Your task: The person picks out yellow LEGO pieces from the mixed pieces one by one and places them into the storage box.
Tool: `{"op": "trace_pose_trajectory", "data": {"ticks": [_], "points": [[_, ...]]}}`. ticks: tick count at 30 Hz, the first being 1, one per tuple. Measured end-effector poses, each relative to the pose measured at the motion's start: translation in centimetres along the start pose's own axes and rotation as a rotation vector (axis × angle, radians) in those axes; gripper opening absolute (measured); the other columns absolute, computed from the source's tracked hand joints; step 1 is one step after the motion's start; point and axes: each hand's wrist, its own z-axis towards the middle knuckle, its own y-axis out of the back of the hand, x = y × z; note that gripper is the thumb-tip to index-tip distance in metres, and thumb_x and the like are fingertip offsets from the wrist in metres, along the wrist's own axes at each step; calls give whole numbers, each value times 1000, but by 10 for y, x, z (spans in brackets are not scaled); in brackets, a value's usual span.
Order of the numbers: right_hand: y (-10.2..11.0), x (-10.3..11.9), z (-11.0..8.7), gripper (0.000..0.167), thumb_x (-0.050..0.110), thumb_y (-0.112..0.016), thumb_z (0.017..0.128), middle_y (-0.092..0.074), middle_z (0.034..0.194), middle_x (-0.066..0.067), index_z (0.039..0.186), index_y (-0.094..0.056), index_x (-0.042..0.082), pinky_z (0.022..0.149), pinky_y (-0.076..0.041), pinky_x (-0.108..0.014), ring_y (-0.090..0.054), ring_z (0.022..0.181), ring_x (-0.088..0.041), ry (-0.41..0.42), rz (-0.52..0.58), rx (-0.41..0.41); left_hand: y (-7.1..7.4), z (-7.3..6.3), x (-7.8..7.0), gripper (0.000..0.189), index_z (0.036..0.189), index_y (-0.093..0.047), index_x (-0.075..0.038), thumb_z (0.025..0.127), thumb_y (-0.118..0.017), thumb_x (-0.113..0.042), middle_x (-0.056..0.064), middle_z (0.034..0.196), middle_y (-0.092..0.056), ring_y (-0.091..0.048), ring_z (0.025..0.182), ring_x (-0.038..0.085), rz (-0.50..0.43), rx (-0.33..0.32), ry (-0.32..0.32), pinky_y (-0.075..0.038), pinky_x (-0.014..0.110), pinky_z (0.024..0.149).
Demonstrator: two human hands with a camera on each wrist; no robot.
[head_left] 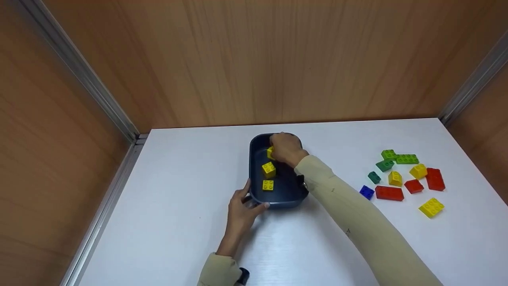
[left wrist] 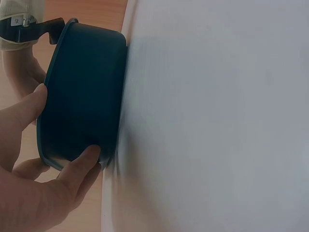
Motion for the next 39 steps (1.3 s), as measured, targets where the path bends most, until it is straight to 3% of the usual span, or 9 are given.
{"op": "trace_pose_trajectory", "data": {"ticks": [5, 12, 17, 21, 31, 39], "points": [[-3, -2, 1, 11, 14, -72, 96, -57, 80, -4, 94, -69, 4, 69, -50, -38, -53, 73, -21, -1, -16, 12, 0, -1, 0, 93, 162, -39, -6, 84, -89, -6, 21, 133, -56, -58, 133, 42, -1, 1, -10, -59, 37, 102], [-5, 2, 1, 17, 12, -69, 97, -45, 71, 0, 84, -59, 7, 70, -47, -39, -49, 68, -20, -9, -12, 24, 1, -3, 1, 92, 162, -40, -7, 85, -90, -8, 20, 132, -57, -58, 133, 42, 12, -2, -15, -58, 37, 103], [-8, 4, 2, 10, 12, -70, 98, -54, 78, -3, 98, -68, 2, 75, -50, -41, -52, 71, -21, -18, 3, 41, 0, -5, 1, 93, 162, -39, -6, 85, -89, -8, 20, 132, -57, -58, 133, 42, 13, -5, -5, -59, 38, 102], [-11, 4, 1, 18, 13, -71, 98, -66, 90, -8, 110, -72, 0, 79, -55, -43, -57, 77, -23, -24, -1, 52, 0, -6, 1, 93, 163, -39, -6, 85, -89, -8, 20, 133, -57, -57, 134, 42, 14, -1, 2, -58, 39, 103], [-16, 5, 1, 31, 17, -75, 97, -76, 112, -17, 122, -71, -1, 91, -60, -51, -71, 95, -30, -33, -27, 60, 0, -6, 0, 93, 163, -39, -7, 85, -90, -10, 20, 133, -57, -57, 135, 40, 15, 3, 4, -57, 40, 105], [-17, 4, -1, 33, 18, -77, 97, -75, 112, -18, 121, -72, -3, 91, -62, -50, -73, 97, -31, -32, -25, 58, -1, -6, 0, 93, 162, -41, -8, 84, -90, -8, 20, 135, -58, -58, 133, 42, 36, -11, 8, -59, 40, 102]]}}
